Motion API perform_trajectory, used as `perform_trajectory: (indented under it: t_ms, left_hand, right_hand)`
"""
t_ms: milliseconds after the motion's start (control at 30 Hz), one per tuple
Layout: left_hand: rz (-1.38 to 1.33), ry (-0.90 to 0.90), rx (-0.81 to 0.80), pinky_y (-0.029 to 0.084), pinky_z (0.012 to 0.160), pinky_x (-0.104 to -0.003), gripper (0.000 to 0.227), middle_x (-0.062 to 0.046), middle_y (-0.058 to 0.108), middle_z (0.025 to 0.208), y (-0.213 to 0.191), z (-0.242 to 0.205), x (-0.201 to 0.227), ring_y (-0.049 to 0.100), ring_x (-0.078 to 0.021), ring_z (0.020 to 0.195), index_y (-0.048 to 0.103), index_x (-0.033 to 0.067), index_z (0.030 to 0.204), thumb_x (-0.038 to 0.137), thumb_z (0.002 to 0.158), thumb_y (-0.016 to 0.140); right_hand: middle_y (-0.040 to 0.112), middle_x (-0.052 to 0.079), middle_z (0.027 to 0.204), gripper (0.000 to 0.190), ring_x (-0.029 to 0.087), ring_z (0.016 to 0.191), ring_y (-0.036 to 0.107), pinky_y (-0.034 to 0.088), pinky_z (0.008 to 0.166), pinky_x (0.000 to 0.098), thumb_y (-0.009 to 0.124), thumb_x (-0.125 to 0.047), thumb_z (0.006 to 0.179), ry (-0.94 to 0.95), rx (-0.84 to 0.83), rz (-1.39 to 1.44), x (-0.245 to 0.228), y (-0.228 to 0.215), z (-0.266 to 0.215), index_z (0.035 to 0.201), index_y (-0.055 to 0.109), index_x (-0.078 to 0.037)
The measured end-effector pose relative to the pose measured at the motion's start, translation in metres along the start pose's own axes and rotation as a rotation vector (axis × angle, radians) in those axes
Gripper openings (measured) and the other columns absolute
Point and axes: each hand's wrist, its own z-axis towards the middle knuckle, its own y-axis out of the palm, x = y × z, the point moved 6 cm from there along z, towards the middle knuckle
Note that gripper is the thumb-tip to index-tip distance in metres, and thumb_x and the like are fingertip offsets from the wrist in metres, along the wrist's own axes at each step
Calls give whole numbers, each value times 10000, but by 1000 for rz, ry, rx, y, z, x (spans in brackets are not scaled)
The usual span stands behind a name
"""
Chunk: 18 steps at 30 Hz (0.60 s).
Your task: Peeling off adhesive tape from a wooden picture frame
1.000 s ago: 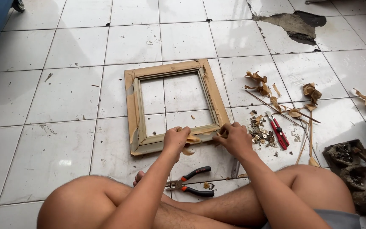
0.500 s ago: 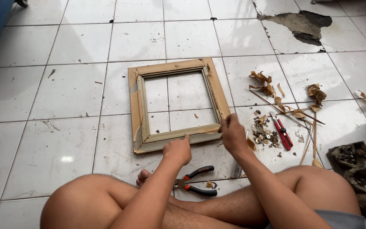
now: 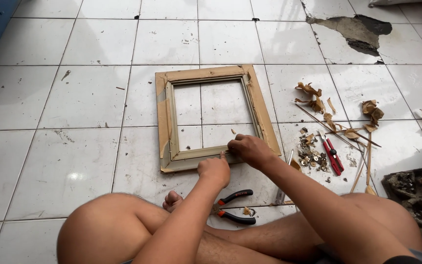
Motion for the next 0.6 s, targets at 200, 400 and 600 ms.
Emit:
perform_trajectory:
  t_ms: [200,400,600]
  left_hand:
    - [33,4,-18,466,405,-373,581,-183,595,643,-5,-1,0,571,-240,486,226,-7,1358,50,803,386]
    - [37,25,-20,480,446,-397,609,-182,599,647,-3,-5,-4,582,-261,505,212,9,1363,49,788,410]
    - [24,31,-31,485,477,-417,621,-177,607,671,-1,-7,-2,594,-267,536,193,1,1367,51,787,410]
  right_hand:
    - [586,34,856,102,248,787,618,531,642,348,499,-159,859,-137,-98,-52,1,1,5,929,540,-221]
    - [550,24,845,94,246,778,597,530,645,354,511,-213,858,-132,-141,-14,15,7,3,946,531,-237]
    - [545,52,845,212,245,778,594,520,652,356,495,-185,872,-64,-120,39,2,-15,-7,1078,526,-225]
